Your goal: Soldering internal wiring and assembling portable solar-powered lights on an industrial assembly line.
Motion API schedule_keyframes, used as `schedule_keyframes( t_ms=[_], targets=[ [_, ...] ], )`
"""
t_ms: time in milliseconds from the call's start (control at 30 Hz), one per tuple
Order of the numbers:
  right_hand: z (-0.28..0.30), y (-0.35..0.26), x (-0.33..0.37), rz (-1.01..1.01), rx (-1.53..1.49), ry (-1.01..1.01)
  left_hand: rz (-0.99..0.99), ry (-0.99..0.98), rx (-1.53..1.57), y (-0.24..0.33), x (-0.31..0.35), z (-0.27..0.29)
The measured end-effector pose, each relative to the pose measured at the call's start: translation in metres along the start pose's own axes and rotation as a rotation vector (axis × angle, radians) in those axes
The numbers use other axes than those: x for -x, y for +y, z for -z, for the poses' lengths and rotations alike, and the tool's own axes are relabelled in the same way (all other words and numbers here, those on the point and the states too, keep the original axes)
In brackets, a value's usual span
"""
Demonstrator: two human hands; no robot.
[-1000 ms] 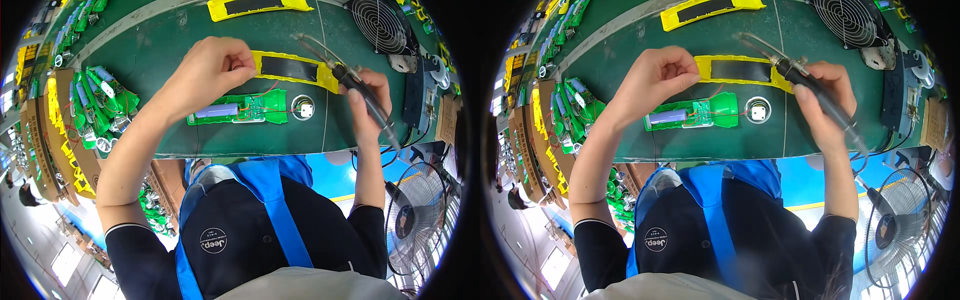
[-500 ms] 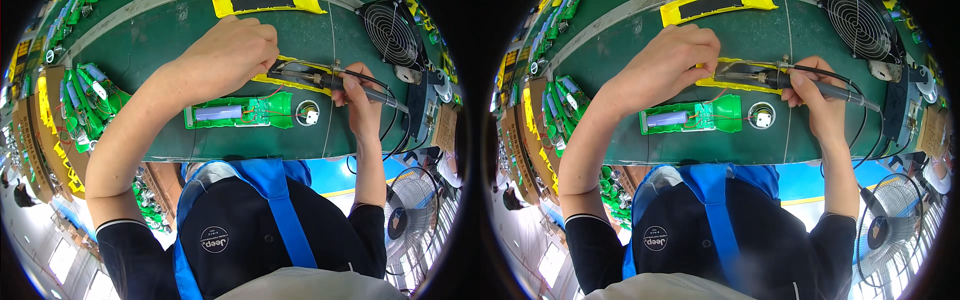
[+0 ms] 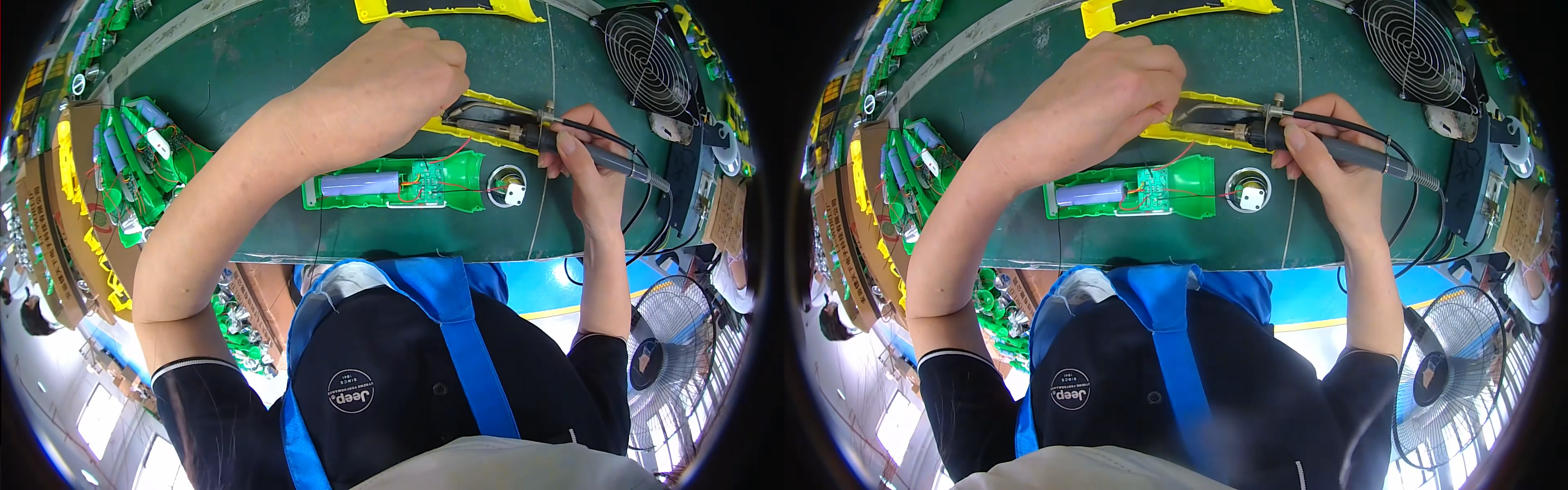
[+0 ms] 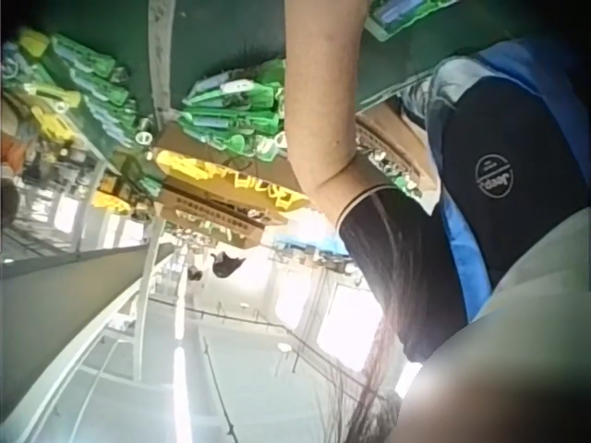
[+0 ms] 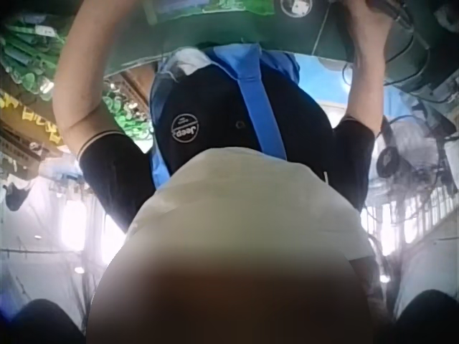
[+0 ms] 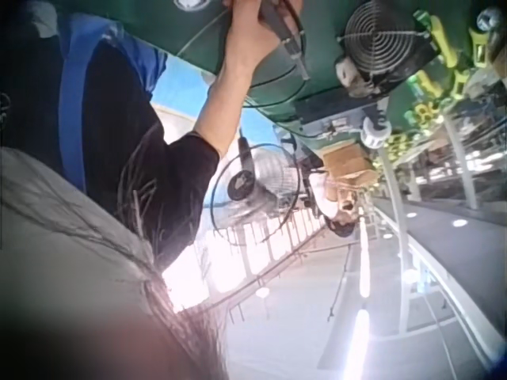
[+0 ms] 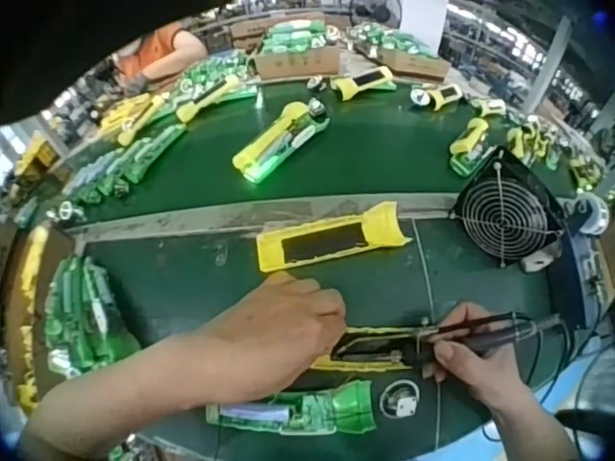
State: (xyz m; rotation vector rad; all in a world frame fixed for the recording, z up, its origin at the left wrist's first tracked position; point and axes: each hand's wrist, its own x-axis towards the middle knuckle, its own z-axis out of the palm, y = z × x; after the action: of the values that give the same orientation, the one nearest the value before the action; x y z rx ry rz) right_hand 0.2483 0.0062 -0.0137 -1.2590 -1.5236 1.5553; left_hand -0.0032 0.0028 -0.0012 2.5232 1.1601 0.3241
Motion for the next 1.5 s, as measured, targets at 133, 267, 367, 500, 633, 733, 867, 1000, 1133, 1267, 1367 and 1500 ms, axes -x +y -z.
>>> schedule_keyframes(
  t_ms=[133,267,367,500,633,733,867,1000,1133,1267,1367,1500],
  targets=[
    [0.000,0.001,0.000,0.003,0.017,0.016,-0.006,0.014,-0.004,0.000,0.000,0.000],
    [0.009,0.005,0.004,0.002,-0.043,0.026,0.005,0.007,0.004,0.001,0.000,0.000],
    [0.010,0.007,0.007,0.002,-0.073,0.074,0.004,0.015,0.012,0.000,0.000,-0.001],
    [0.009,0.009,0.009,0.026,-0.110,0.094,0.018,0.010,0.006,0.002,0.000,0.000],
    [0.007,0.008,0.009,0.041,-0.081,0.065,0.015,-0.006,0.007,0.002,-0.001,0.001],
    [0.006,0.008,0.007,0.033,-0.070,0.039,0.019,-0.008,0.000,0.003,-0.001,0.002],
    [0.010,0.016,0.010,0.075,-0.131,0.069,0.016,-0.010,0.004,0.002,-0.001,0.002],
    [0.009,0.028,0.013,0.149,-0.211,0.135,0.006,-0.002,0.024,0.001,-0.001,0.001],
    [0.010,0.038,0.015,0.266,-0.256,0.144,0.007,0.019,0.045,0.002,-0.001,0.001],
    [0.008,0.037,0.013,0.349,-0.295,0.126,0.018,0.027,0.044,0.005,0.003,0.006],
    [0.011,0.044,0.013,0.400,-0.285,0.155,0.058,0.160,0.178,0.019,0.005,0.011],
    [0.007,0.047,0.008,0.562,-0.180,0.330,0.273,0.328,-0.022,0.058,0.024,-0.011]
  ],
)
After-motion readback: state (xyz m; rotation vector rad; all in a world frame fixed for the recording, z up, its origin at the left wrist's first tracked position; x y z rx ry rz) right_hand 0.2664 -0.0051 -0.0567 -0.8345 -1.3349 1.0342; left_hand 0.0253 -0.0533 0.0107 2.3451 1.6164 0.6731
